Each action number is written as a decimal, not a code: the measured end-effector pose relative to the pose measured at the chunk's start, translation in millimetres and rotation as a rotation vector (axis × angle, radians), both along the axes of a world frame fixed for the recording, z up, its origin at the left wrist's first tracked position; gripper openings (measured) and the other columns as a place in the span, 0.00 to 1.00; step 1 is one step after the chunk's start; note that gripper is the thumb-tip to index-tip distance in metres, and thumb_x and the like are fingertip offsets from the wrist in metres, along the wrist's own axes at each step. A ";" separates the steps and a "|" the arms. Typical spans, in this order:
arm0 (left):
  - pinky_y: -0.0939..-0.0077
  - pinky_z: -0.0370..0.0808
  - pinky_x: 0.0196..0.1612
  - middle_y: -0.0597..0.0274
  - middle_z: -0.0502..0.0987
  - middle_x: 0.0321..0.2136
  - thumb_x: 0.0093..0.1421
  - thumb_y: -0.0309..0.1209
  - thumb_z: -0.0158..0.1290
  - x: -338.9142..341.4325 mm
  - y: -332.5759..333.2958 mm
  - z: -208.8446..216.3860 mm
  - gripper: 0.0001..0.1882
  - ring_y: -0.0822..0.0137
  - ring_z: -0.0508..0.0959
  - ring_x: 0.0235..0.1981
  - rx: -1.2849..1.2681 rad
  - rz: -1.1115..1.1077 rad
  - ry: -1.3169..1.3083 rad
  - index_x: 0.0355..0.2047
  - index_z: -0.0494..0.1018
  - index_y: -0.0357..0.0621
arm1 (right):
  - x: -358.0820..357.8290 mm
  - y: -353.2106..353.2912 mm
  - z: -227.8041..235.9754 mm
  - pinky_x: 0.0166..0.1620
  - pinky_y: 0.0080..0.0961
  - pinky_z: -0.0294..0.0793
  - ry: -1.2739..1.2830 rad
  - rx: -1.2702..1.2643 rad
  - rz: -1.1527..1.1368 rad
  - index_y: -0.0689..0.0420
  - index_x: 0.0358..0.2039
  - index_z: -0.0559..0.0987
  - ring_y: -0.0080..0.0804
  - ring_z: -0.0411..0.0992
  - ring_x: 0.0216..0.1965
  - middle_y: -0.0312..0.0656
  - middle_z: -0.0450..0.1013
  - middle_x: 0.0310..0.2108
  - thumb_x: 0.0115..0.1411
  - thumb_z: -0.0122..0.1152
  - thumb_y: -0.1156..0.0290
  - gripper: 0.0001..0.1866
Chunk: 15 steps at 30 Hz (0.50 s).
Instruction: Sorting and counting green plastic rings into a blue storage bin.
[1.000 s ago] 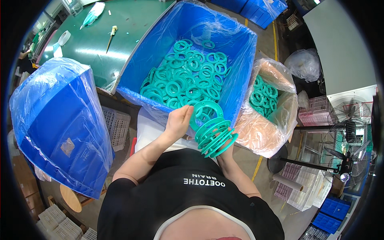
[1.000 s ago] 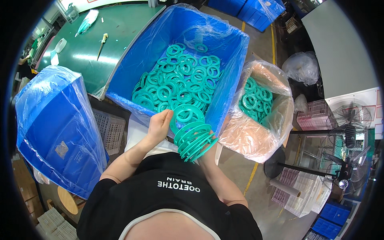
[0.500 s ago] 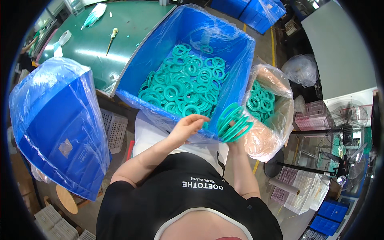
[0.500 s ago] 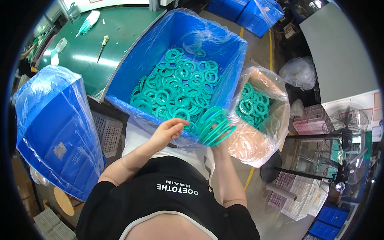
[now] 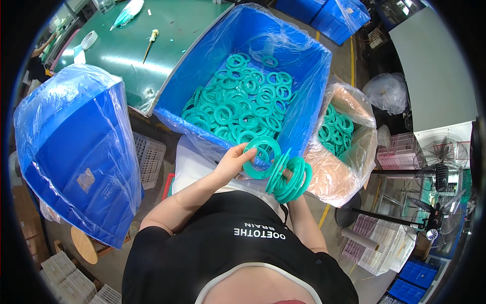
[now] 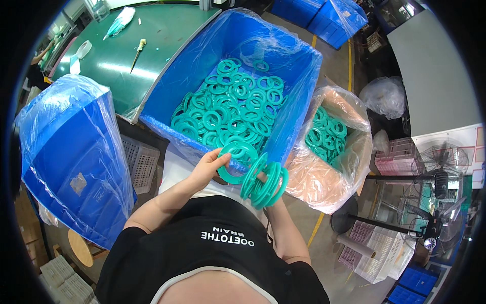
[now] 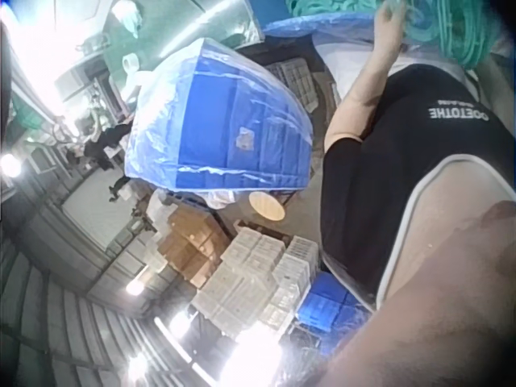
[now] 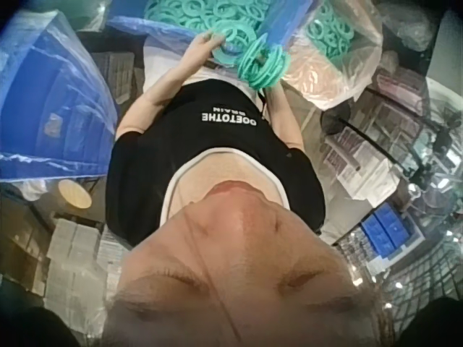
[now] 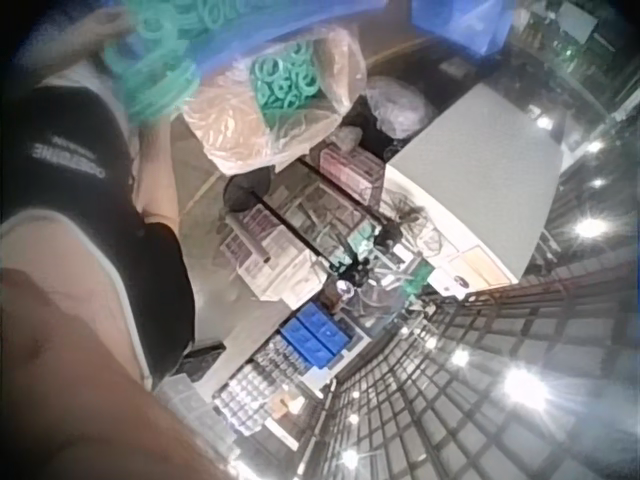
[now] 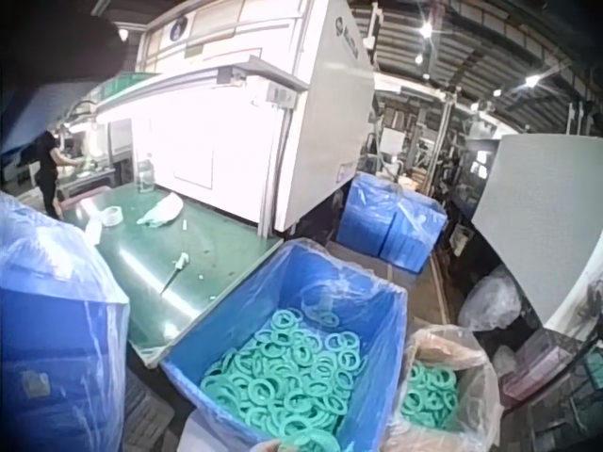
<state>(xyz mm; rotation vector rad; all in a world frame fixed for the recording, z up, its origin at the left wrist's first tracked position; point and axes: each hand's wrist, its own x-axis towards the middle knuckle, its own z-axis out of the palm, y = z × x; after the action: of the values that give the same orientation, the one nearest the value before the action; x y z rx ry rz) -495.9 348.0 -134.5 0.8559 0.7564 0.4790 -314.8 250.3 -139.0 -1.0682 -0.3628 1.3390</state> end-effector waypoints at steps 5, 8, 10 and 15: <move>0.71 0.68 0.20 0.67 0.71 0.21 0.62 0.38 0.50 1.5 4.5 -17.1 0.11 0.68 0.72 0.17 0.408 0.167 0.034 0.31 0.68 0.42 | 3.1 -10.1 -25.4 0.25 0.22 0.73 -0.082 -0.068 0.042 0.55 0.32 0.75 0.26 0.73 0.23 0.35 0.72 0.24 0.52 0.63 0.74 0.07; 0.62 0.69 0.27 0.55 0.73 0.20 0.59 0.33 0.52 -11.0 17.4 -1.7 0.10 0.53 0.74 0.23 0.993 0.065 0.613 0.31 0.68 0.38 | -3.0 -12.0 -27.4 0.25 0.23 0.73 -0.036 -0.142 0.000 0.55 0.30 0.74 0.25 0.72 0.23 0.34 0.71 0.23 0.53 0.62 0.76 0.06; 0.58 0.68 0.28 0.47 0.72 0.20 0.58 0.30 0.52 -12.3 25.3 -15.9 0.08 0.46 0.73 0.27 1.302 0.088 0.603 0.29 0.69 0.38 | -2.4 -11.5 -25.3 0.24 0.23 0.73 -0.135 -0.185 0.042 0.54 0.29 0.73 0.25 0.72 0.22 0.35 0.71 0.22 0.54 0.61 0.74 0.05; 0.85 0.61 0.23 0.72 0.70 0.19 0.66 0.37 0.40 -19.8 45.2 -18.9 0.15 0.80 0.64 0.20 0.115 0.129 -0.060 0.33 0.72 0.41 | 61.3 -9.4 -38.5 0.27 0.22 0.72 0.067 0.138 -0.129 0.53 0.30 0.73 0.24 0.71 0.26 0.33 0.70 0.24 0.58 0.58 0.66 0.06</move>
<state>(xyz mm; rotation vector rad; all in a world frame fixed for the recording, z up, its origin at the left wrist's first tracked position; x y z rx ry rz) -515.7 393.1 -153.4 0.8989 0.7374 0.6648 -253.5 240.9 -177.5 -0.9144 -0.3259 1.2137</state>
